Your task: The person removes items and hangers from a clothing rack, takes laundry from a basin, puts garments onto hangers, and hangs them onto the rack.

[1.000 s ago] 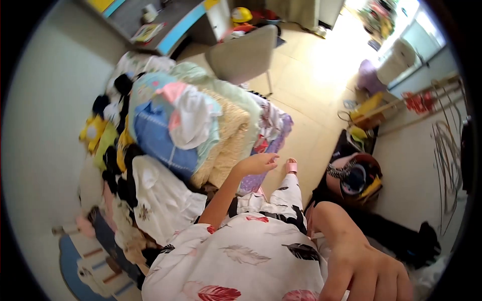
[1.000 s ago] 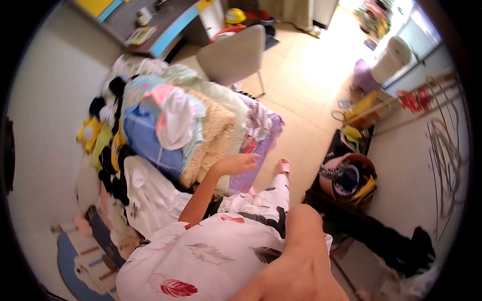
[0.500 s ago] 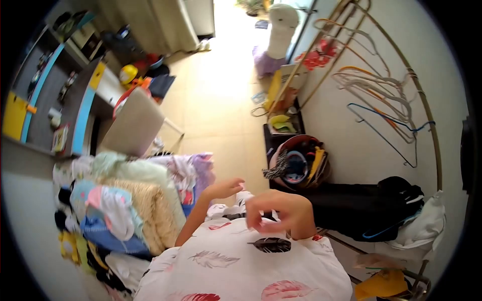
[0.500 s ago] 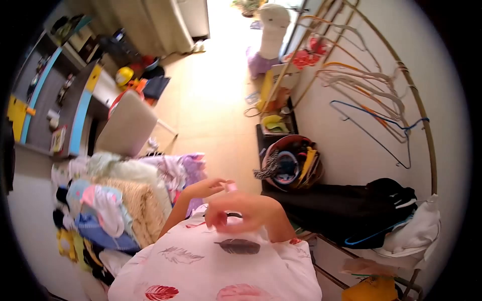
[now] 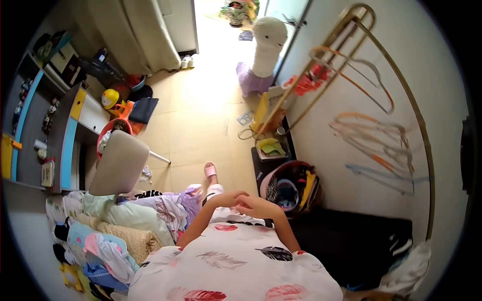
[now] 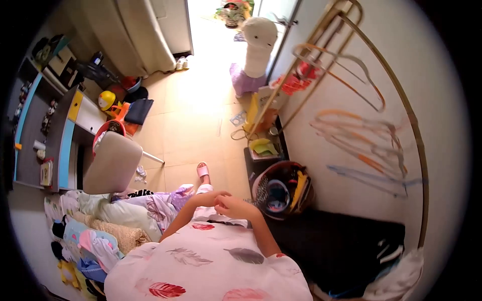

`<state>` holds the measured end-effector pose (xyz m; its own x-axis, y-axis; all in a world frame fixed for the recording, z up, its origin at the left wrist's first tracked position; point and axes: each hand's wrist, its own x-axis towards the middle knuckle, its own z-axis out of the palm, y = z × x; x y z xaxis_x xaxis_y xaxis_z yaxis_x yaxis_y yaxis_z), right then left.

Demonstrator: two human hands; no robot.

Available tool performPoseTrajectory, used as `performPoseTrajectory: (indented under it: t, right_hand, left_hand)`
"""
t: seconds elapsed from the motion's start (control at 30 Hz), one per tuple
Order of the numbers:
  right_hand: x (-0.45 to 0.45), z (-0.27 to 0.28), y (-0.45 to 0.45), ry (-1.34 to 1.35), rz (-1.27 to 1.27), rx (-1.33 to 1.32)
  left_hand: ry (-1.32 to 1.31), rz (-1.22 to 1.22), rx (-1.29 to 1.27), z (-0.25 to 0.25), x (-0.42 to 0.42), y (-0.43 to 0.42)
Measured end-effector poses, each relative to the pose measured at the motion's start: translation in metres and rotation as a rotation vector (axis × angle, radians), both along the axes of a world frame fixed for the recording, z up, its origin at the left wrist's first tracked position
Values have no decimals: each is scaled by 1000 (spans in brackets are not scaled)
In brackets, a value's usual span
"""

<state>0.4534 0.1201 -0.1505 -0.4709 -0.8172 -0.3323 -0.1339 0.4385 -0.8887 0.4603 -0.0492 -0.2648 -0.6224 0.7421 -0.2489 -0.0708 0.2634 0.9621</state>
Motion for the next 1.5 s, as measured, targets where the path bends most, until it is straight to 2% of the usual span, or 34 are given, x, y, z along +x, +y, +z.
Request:
performPoseTrajectory:
  t: [0.2,0.27,0.33,0.4,0.43,0.47,0.57,0.6,0.67,0.8,0.87,0.9,0.93,1.0,1.07,1.13,1.2,1.27,1.3,1.33,1.4,1.43,1.5]
  right_hand:
    - [-109,-12,-71,-16,173,115]
    - [-154,-15,-104,63,239,128]
    - [-193,-28,-137,180,272,154]
    - [-229,-30,-175,260,303,215]
    - [-244,-27,-194,206,292,235]
    - [-261,-33,-208,263,328,191]
    - [-298,-50,-243,122,299,106]
    - [-313,-59,-251,114,342,107]
    - [-340,-58,-276,-96,449,155]
    - [-402,-98,-331,-131,636,289]
    - [-427,-109,-371,-141,705,308]
    - [-437,-116,-393,-145,705,323]
    - [-446,-125,-414,-148,703,340]
    - [-458,-140,-452,-124,742,306]
    - [-456,-145,-492,-268,692,293]
    - [-446,-142,-527,-251,720,379]
    - [-435,-151,-559,-295,789,414]
    - [-418,-162,-588,-354,868,406]
    - [-411,-168,-600,-350,909,408]
    - [-401,-171,-615,-347,946,406]
    - [-386,-174,-636,-344,972,408]
    - [-380,-174,-648,-393,982,428]
    - [-376,-179,-665,-454,987,497]
  left_hand:
    - [-214,63,-159,11,-100,-66]
    - [-166,223,-193,22,-134,-101]
    - [21,445,-243,17,-161,-134]
    - [-22,587,-223,22,-184,-171]
    - [-34,659,-242,21,-192,-189]
    - [-48,727,-260,19,-199,-204]
    - [-132,914,-238,4,-211,-241]
    - [-138,978,-228,-2,-214,-250]
    - [-182,1070,-200,-7,-215,-266]
    - [-203,1167,-324,-32,-217,-293]
    - [-201,1312,-383,-39,-215,-305]
    - [-191,1511,-365,-40,-216,-309]
    - [-203,1548,-359,-33,-216,-319]
    - [-61,1873,-150,-15,-216,-347]
    - [-51,1935,-330,1,-206,-393]
    - [-143,1944,-481,-21,-188,-446]
    - [-376,1875,-738,-46,-174,-497]
    - [-497,1600,-834,-76,-154,-557]
    - [-625,1812,-713,-86,-146,-574]
    - [-603,1886,-809,-104,-138,-592]
    - [-373,2345,-1017,-179,-122,-610]
    - [-408,2191,-968,-211,-107,-625]
    - [-496,2206,-862,-192,-107,-629]
